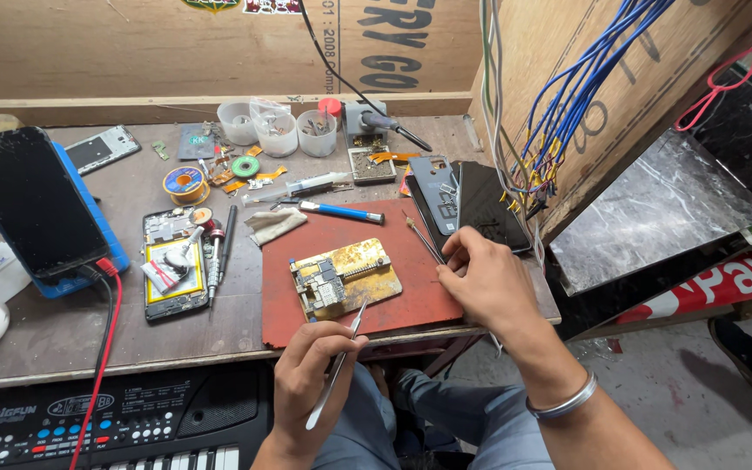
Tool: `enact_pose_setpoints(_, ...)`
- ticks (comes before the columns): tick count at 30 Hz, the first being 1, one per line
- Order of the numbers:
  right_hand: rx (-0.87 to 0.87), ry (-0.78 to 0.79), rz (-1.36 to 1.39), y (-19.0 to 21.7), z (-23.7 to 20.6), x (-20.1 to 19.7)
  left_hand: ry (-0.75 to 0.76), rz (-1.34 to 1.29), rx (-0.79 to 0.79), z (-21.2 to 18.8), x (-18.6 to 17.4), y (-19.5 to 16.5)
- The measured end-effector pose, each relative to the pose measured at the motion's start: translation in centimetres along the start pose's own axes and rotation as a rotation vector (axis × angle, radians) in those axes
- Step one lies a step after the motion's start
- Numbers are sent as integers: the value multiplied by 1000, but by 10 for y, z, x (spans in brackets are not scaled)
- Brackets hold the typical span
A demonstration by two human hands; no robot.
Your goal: The person uses tweezers to manipulate small components on a circuit board clamped to a workbench. They repeatedly probe and adjust tiny parts while holding the board steady with the other hand. The work continues without visible completion of the repair.
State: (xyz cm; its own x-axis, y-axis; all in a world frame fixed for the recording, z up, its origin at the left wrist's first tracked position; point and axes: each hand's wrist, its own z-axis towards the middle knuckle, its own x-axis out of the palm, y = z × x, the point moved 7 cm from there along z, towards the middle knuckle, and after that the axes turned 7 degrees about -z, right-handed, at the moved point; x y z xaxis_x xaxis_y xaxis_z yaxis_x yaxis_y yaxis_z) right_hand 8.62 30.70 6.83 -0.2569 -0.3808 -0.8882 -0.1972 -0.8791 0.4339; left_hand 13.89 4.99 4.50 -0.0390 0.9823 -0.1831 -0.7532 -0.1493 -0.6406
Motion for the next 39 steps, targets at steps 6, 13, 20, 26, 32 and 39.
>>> enact_pose_setpoints(6, 24, 107, -67, -1, 4, 4, 27, 40, 36, -1, 5, 9)
enact_pose_setpoints(13, -47, 112, 52, -10, -2, 14, -16, 54, 14, -4, 4, 18)
enact_pose_setpoints(20, -73, 80, 666, -16, -49, 35, -33, 79, 8, -5, 7, 21)
enact_pose_setpoints(26, 89, 270, 775, -20, -90, 52, -24, 33, -4, -7, 6, 25)
enact_pose_setpoints(32, -30, 204, 605, -13, -95, 44, -29, 66, 7, -8, 5, 24)
enact_pose_setpoints(39, -58, 156, 614, 2, -91, 44, -21, 59, -5, -8, 4, 24)
